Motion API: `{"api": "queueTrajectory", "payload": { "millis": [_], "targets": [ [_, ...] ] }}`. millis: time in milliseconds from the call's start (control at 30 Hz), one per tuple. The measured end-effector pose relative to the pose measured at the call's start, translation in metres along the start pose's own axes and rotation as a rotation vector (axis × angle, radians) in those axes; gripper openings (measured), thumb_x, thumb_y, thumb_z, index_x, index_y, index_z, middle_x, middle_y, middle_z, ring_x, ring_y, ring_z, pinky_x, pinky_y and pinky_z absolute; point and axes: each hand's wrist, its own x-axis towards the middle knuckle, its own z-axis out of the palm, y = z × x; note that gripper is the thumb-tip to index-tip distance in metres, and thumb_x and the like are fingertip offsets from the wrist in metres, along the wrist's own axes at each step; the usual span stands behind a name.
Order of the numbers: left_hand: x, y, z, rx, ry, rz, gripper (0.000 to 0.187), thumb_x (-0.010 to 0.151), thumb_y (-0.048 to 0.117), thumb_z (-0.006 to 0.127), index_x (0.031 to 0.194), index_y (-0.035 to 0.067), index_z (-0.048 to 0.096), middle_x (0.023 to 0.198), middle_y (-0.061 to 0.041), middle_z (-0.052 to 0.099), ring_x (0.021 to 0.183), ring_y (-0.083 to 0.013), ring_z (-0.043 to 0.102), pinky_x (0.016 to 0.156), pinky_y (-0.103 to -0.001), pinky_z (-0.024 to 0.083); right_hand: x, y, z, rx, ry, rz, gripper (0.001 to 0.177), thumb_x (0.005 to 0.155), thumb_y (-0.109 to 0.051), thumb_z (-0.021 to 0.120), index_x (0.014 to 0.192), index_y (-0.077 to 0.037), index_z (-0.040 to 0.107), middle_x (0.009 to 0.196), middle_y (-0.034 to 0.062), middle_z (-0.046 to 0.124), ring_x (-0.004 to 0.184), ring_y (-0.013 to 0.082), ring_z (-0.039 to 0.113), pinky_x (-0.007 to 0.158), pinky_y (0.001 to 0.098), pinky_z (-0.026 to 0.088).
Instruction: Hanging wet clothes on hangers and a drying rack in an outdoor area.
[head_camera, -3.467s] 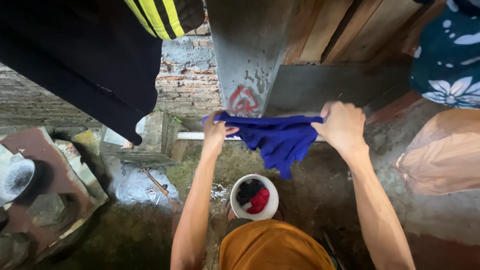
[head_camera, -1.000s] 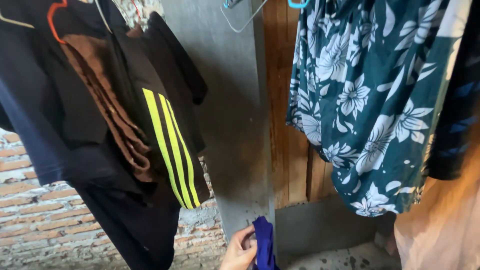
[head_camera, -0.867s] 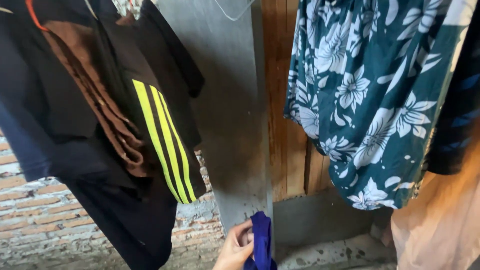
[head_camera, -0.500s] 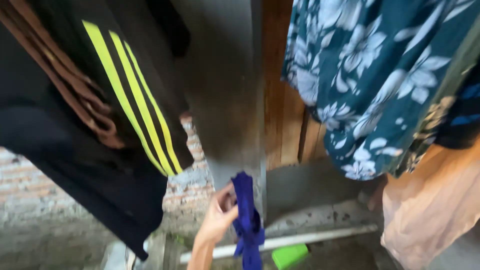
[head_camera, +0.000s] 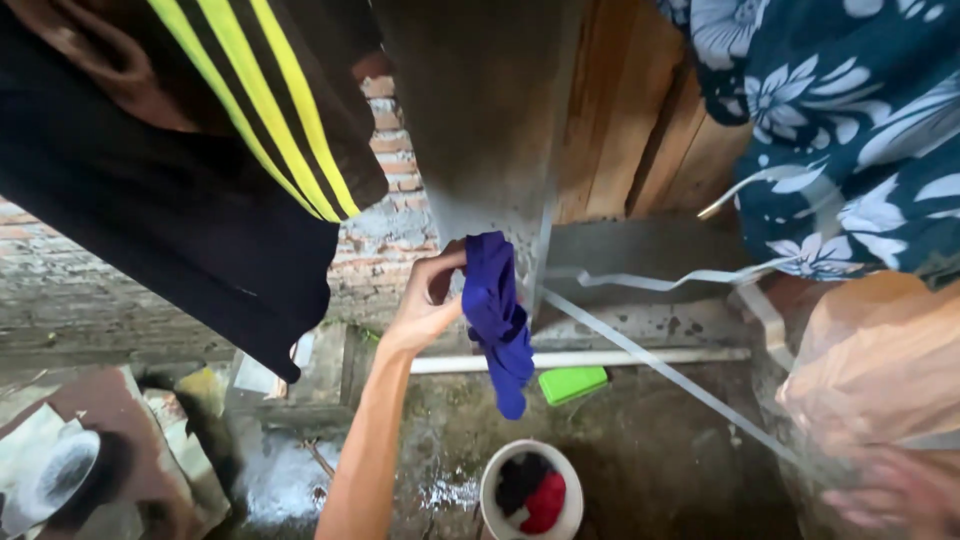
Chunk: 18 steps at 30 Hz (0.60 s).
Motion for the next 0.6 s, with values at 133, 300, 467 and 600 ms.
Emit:
{"api": "queueTrajectory", "payload": {
  "millis": [133, 300, 467, 600],
  "targets": [
    [0.0, 0.015, 0.004, 0.135, -0.14, -0.001, 0.035, 0.086, 0.012, 0.076, 0.117, -0.004, 0.071, 0.115, -0.009, 0.065, 0.095, -0.0171, 0.052, 0.089, -0.032, 0.045, -0.006, -0.198, 0.09, -0.002, 0.015, 0.044, 0.028, 0.102, -0.012, 0.054, 0.125, -0.003, 0.066, 0.117, 0.0187, 0.074, 0.087, 0.0258, 0.082, 0.076, 0.0342, 0.062],
    [0.004, 0.024, 0.03, 0.175, -0.38, -0.005, 0.038, 0.089, 0.014, 0.074, 0.122, -0.004, 0.069, 0.124, -0.014, 0.067, 0.114, -0.0214, 0.06, 0.106, -0.035, 0.046, 0.022, -0.31, 0.112, -0.306, -0.011, -0.301, 0.018, 0.094, -0.01, 0.07, 0.11, -0.006, 0.075, 0.095, 0.0051, 0.076, 0.077, 0.0121, 0.075, 0.067, 0.0247, 0.058],
    [0.002, 0.007, 0.057, 0.081, -0.493, -0.059, 0.029, 0.096, 0.011, 0.068, 0.119, -0.007, 0.07, 0.124, -0.017, 0.073, 0.114, -0.0195, 0.065, 0.107, -0.034, 0.049, 0.054, -0.332, 0.148, -0.212, -0.122, -0.374, 0.015, 0.086, -0.001, 0.068, 0.1, -0.002, 0.075, 0.089, 0.0054, 0.075, 0.073, 0.011, 0.077, 0.058, 0.0247, 0.059],
    [-0.001, -0.007, 0.054, 0.122, -0.356, -0.212, 0.026, 0.105, 0.012, 0.056, 0.119, -0.007, 0.068, 0.108, -0.009, 0.077, 0.101, -0.0095, 0.064, 0.094, -0.028, 0.053, 0.083, -0.289, 0.164, 0.276, -0.411, -0.268, 0.028, 0.103, -0.02, 0.053, 0.107, -0.001, 0.075, 0.094, 0.0088, 0.071, 0.079, 0.0196, 0.076, 0.068, 0.0284, 0.061]
  ]
}}
